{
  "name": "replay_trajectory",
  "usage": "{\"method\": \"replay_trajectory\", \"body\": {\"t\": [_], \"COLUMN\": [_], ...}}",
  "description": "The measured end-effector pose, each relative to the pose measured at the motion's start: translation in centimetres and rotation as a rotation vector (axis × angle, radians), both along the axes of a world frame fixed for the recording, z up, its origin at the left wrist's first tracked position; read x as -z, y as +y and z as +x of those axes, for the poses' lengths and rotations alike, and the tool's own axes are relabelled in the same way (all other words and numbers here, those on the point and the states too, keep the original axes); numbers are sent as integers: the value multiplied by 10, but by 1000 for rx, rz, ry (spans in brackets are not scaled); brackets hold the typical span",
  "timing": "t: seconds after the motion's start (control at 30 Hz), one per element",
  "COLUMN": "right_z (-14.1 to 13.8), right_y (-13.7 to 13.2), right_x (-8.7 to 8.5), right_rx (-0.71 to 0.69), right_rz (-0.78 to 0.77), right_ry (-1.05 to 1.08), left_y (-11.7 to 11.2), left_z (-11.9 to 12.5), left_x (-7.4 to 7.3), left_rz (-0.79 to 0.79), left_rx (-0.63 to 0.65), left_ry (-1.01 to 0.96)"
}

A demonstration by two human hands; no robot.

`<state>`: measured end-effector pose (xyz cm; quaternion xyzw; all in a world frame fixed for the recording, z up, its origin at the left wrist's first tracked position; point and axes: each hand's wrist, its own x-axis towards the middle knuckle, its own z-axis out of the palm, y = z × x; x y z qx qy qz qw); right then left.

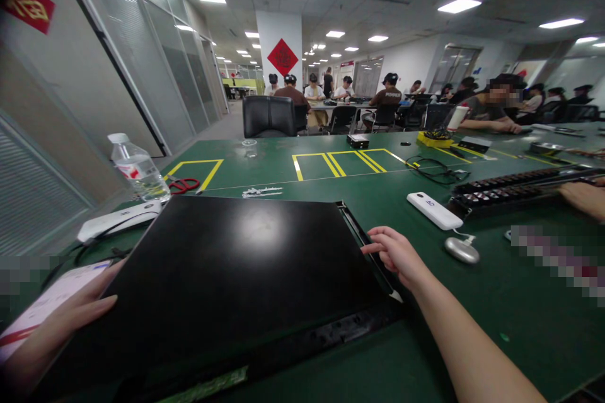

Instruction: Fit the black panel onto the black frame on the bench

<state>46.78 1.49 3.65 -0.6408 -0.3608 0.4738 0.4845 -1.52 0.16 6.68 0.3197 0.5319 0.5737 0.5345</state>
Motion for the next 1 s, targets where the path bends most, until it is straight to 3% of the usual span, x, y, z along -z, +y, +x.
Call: {"method": "replay_trajectory", "body": {"t": [0.03, 0.13, 0.73, 1.0], "right_z": [0, 2, 5, 5], "right_y": [0, 0, 3, 3], "right_x": [0, 1, 0, 0], "right_rx": [1, 2, 61, 68], "right_rz": [-2, 0, -50, -47], "right_ry": [-4, -8, -141, -171], "left_y": [2, 5, -15, -16], "left_z": [-2, -4, 34, 38], "left_x": [3, 10, 4, -1], "left_rz": [101, 180, -8, -36], "left_rx": [-3, -2, 50, 70], "left_ry": [64, 111, -23, -78]}}
